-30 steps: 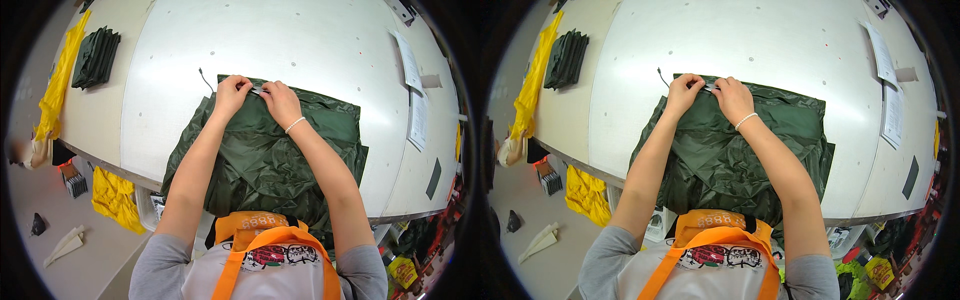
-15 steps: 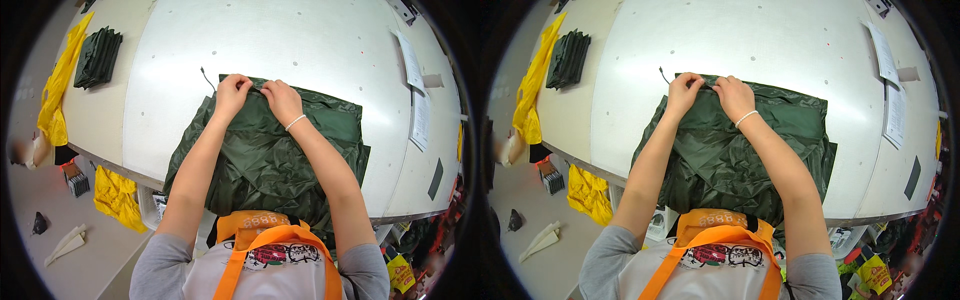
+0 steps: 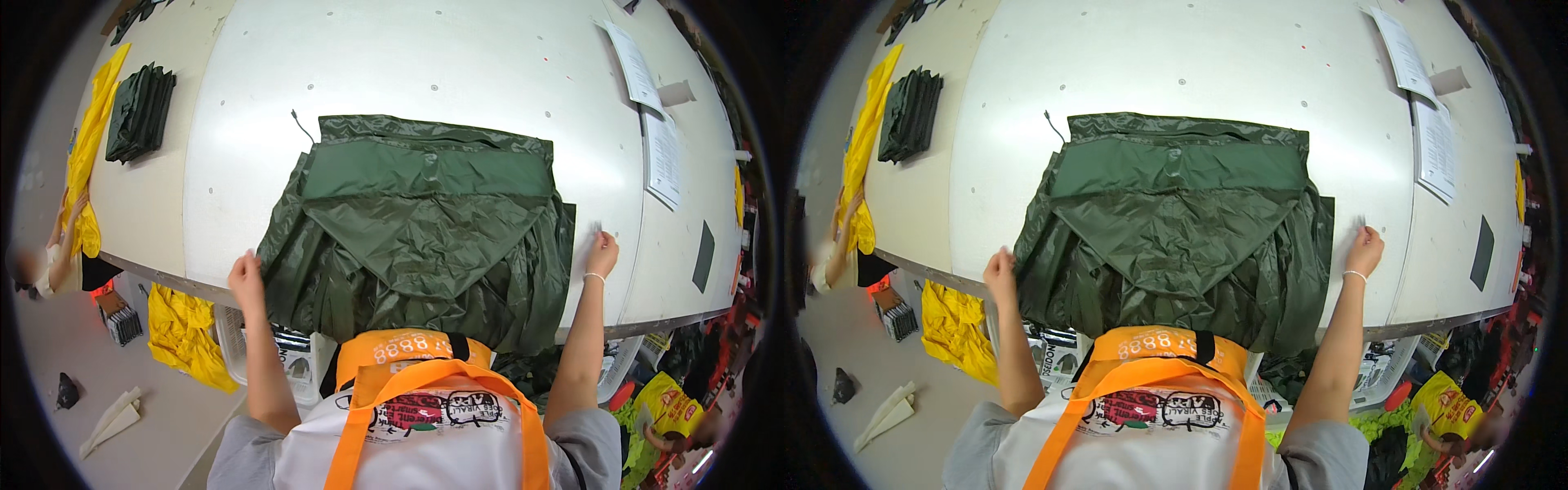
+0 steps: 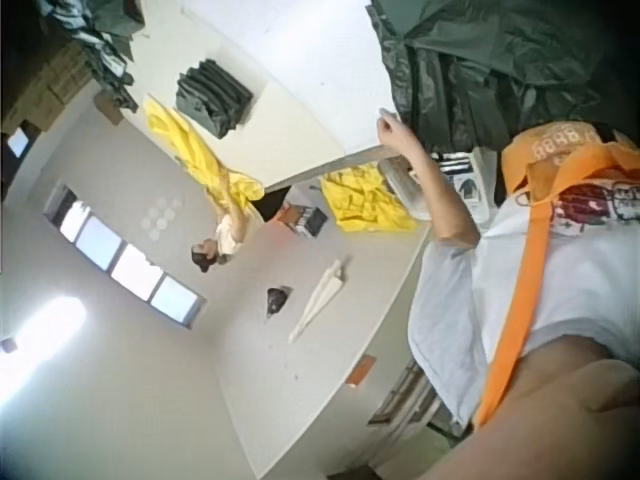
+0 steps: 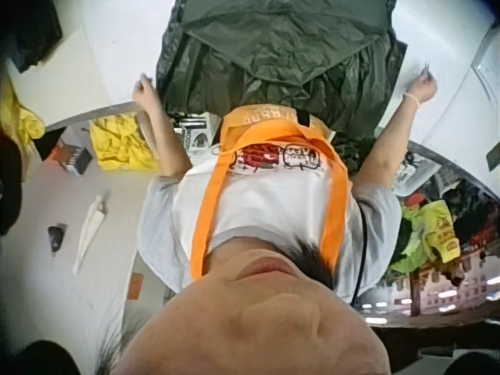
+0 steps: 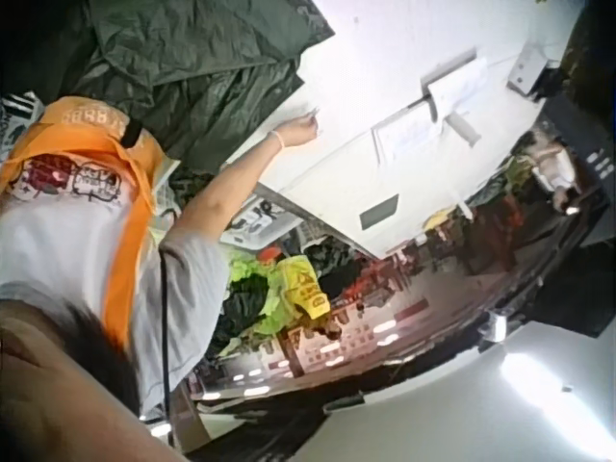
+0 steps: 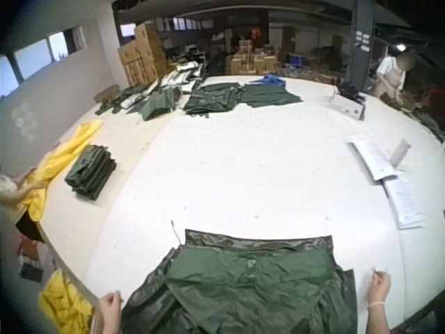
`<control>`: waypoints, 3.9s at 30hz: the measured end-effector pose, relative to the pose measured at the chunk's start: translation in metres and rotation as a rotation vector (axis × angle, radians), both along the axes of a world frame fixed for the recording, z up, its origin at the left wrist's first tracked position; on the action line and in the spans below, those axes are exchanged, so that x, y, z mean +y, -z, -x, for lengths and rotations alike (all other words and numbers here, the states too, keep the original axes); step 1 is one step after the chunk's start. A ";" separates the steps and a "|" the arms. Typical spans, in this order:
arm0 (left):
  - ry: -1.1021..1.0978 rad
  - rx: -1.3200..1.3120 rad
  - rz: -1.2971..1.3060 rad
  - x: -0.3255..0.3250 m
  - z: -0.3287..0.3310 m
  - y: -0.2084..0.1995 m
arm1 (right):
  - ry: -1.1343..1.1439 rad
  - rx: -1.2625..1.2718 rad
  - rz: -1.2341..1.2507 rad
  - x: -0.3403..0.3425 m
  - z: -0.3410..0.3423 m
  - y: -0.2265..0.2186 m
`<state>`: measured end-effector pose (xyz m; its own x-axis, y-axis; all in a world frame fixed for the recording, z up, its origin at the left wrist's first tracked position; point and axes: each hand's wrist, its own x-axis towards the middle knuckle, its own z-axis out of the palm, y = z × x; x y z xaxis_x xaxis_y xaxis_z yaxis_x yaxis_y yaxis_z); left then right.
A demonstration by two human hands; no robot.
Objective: The person folds a dark green jacket on a white table, aligning edges and smoothing the fabric. They then place the folded jacket into a white plastic basket and retrieve another jacket to repeat the folding process.
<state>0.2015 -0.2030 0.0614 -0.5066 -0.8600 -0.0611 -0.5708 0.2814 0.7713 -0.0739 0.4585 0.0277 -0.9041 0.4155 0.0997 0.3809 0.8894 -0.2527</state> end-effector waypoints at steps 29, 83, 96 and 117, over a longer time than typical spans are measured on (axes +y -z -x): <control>0.101 0.689 -0.747 0.102 0.149 0.004 | -0.241 0.209 0.966 -0.215 -0.030 -0.040; 1.810 0.019 0.583 0.198 0.198 0.020 | -1.300 -0.021 0.283 -0.329 0.025 -0.059; 1.838 -0.050 0.381 0.197 0.207 0.026 | -1.444 -0.315 -0.017 -0.231 -0.090 -0.059; 1.366 0.001 0.070 0.188 0.160 0.010 | -1.234 0.066 0.197 -0.264 -0.089 -0.049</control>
